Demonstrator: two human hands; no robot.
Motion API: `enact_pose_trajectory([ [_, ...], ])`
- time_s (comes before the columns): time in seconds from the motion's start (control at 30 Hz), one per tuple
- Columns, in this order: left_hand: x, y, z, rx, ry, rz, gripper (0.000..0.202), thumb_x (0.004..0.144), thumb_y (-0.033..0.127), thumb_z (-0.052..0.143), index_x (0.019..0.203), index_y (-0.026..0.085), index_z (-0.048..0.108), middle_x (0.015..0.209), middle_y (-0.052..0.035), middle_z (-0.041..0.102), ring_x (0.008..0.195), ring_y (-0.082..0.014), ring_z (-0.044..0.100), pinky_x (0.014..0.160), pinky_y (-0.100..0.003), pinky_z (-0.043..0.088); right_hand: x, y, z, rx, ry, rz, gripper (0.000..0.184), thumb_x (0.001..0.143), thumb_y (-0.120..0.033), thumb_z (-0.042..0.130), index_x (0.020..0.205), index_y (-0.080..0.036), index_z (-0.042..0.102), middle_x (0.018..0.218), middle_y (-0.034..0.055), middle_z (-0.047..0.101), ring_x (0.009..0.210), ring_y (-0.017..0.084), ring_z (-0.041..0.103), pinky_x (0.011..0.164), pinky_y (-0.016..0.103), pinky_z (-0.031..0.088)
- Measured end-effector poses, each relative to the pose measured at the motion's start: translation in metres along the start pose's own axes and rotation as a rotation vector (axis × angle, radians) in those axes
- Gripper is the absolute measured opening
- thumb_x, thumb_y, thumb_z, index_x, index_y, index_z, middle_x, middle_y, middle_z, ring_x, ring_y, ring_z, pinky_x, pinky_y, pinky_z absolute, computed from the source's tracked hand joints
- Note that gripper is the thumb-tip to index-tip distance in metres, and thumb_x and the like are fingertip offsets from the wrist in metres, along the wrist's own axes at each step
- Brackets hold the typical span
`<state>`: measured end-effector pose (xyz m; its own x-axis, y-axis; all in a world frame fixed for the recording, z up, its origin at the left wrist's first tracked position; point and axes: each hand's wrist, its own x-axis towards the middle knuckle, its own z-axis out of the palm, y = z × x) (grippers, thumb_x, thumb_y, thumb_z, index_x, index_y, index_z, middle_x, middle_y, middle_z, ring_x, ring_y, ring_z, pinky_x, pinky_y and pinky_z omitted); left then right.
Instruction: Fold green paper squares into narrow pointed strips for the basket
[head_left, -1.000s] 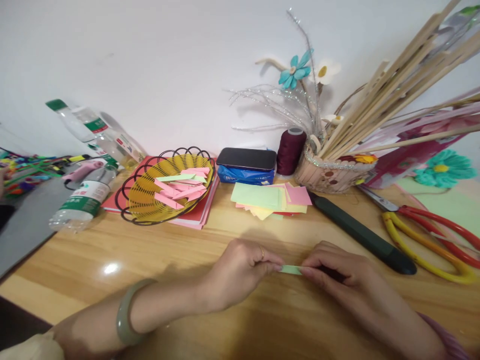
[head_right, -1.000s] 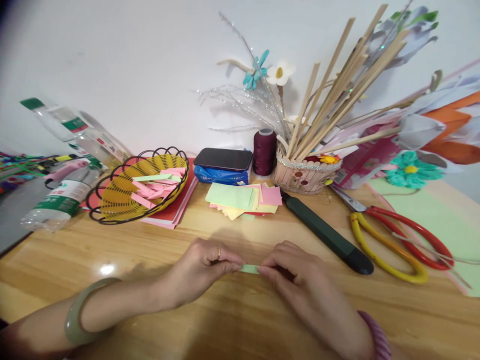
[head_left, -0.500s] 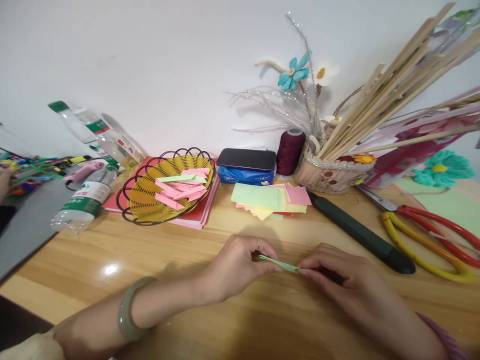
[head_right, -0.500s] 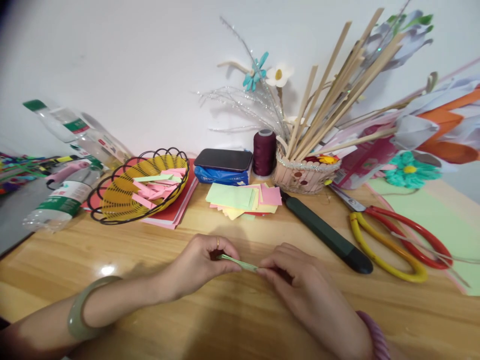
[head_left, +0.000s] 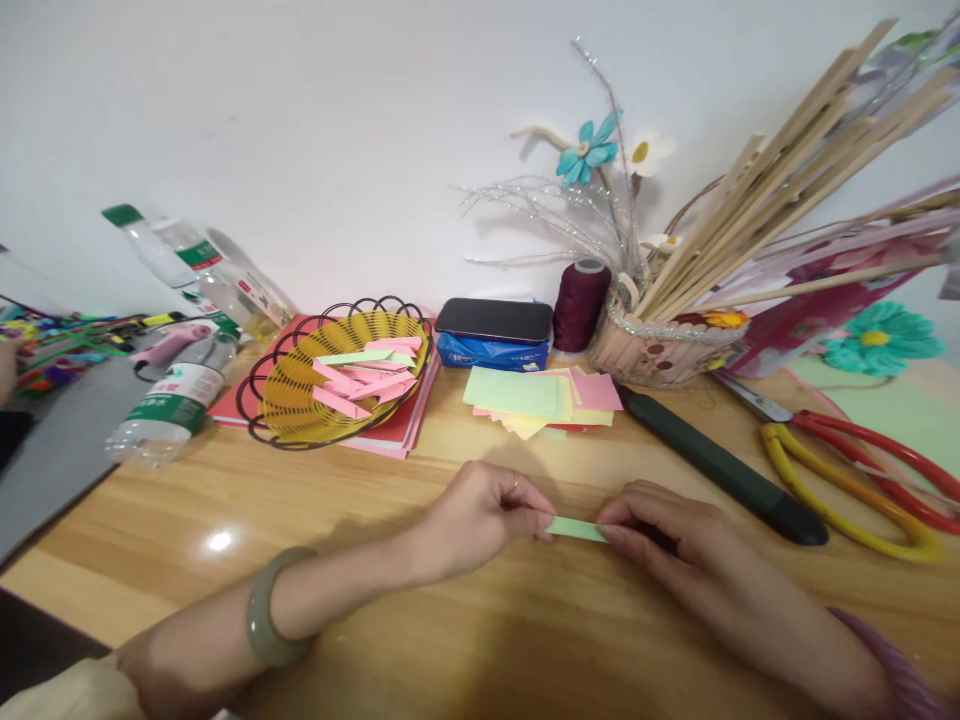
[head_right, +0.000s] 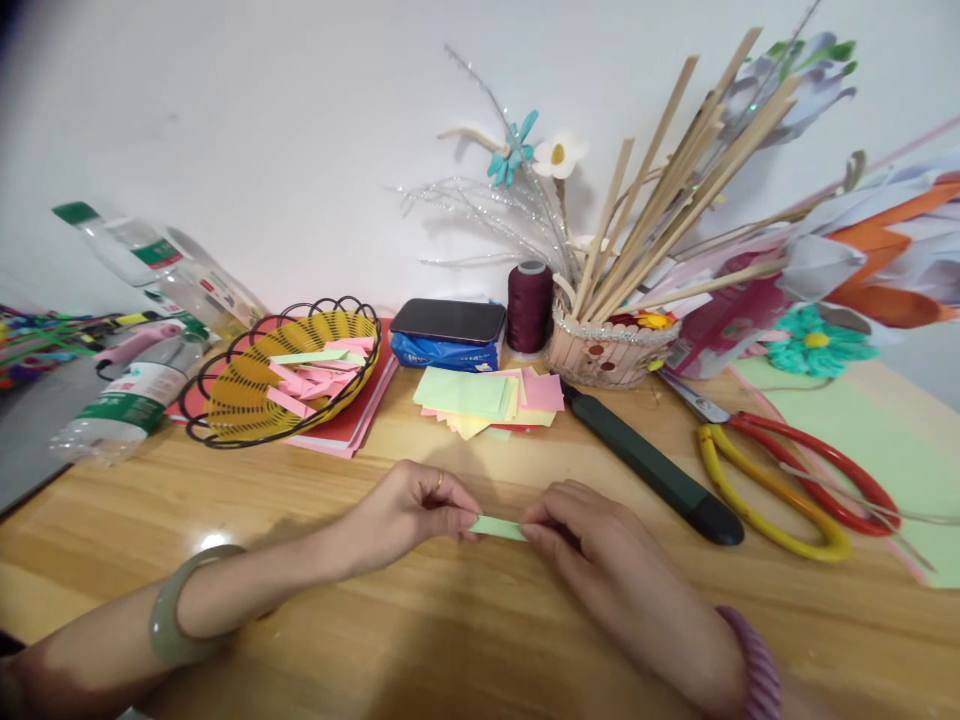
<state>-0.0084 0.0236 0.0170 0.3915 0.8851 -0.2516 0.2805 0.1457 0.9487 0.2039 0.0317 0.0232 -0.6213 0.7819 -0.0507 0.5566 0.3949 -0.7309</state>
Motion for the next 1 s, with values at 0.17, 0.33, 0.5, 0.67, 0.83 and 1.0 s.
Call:
enact_pose_trajectory([
  [0.17, -0.005, 0.005, -0.002, 0.455, 0.097, 0.338, 0.014, 0.075, 0.009, 0.058, 0.077, 0.017, 0.070, 0.071, -0.0013, 0.064, 0.075, -0.0148, 0.055, 0.072, -0.025, 0.042, 0.004, 0.000, 0.004, -0.137, 0.054, -0.036, 0.025, 0.090, -0.029, 0.034, 0.076, -0.020, 0.053, 0.079, 0.0047, 0.055, 0.075, 0.018, 0.052, 0.067, 0.033, 0.042],
  [0.33, -0.006, 0.004, -0.001, 0.558, 0.065, 0.426, 0.012, 0.077, 0.009, 0.057, 0.078, 0.017, 0.066, 0.073, 0.0010, 0.064, 0.071, -0.0117, 0.055, 0.069, -0.023, 0.043, 0.002, 0.003, 0.005, -0.078, 0.072, -0.002, 0.016, 0.088, -0.028, 0.039, 0.082, -0.021, 0.052, 0.081, 0.0035, 0.056, 0.074, 0.016, 0.053, 0.065, 0.030, 0.043],
  [0.5, -0.006, 0.006, 0.000, 0.784, 0.028, 0.537, 0.008, 0.078, 0.011, 0.054, 0.074, 0.015, 0.059, 0.071, -0.0008, 0.061, 0.074, -0.0148, 0.050, 0.069, -0.025, 0.042, 0.003, 0.007, 0.005, -0.134, 0.100, -0.026, 0.014, 0.087, -0.024, 0.041, 0.078, -0.020, 0.052, 0.080, 0.0040, 0.055, 0.076, 0.017, 0.053, 0.067, 0.031, 0.042],
  [0.67, -0.003, 0.007, -0.004, 1.006, -0.073, 0.676, 0.016, 0.089, 0.019, 0.045, 0.090, 0.016, 0.061, 0.098, -0.0042, 0.061, 0.090, -0.0184, 0.047, 0.082, -0.031, 0.041, 0.007, 0.010, 0.003, -0.172, 0.108, -0.088, 0.016, 0.088, -0.023, 0.041, 0.082, -0.020, 0.056, 0.084, 0.0043, 0.054, 0.079, 0.017, 0.051, 0.069, 0.032, 0.041],
  [0.83, -0.002, 0.000, -0.011, 1.199, -0.231, 0.750, 0.038, 0.094, 0.014, 0.034, 0.130, 0.025, 0.040, 0.135, 0.0037, 0.042, 0.129, -0.0244, 0.020, 0.108, -0.050, 0.011, 0.011, 0.015, -0.002, -0.204, 0.110, -0.129, 0.012, 0.086, -0.024, 0.046, 0.081, -0.021, 0.057, 0.083, 0.0034, 0.056, 0.081, 0.019, 0.051, 0.070, 0.033, 0.040],
  [1.0, -0.005, -0.003, -0.014, 1.299, -0.248, 0.747, 0.040, 0.096, 0.015, 0.026, 0.135, 0.022, 0.032, 0.139, 0.0045, 0.036, 0.134, -0.0249, 0.007, 0.107, -0.054, -0.001, 0.012, 0.019, -0.004, -0.197, 0.128, -0.109, 0.015, 0.088, -0.021, 0.041, 0.080, -0.020, 0.053, 0.081, 0.0033, 0.056, 0.077, 0.016, 0.052, 0.069, 0.030, 0.041],
])
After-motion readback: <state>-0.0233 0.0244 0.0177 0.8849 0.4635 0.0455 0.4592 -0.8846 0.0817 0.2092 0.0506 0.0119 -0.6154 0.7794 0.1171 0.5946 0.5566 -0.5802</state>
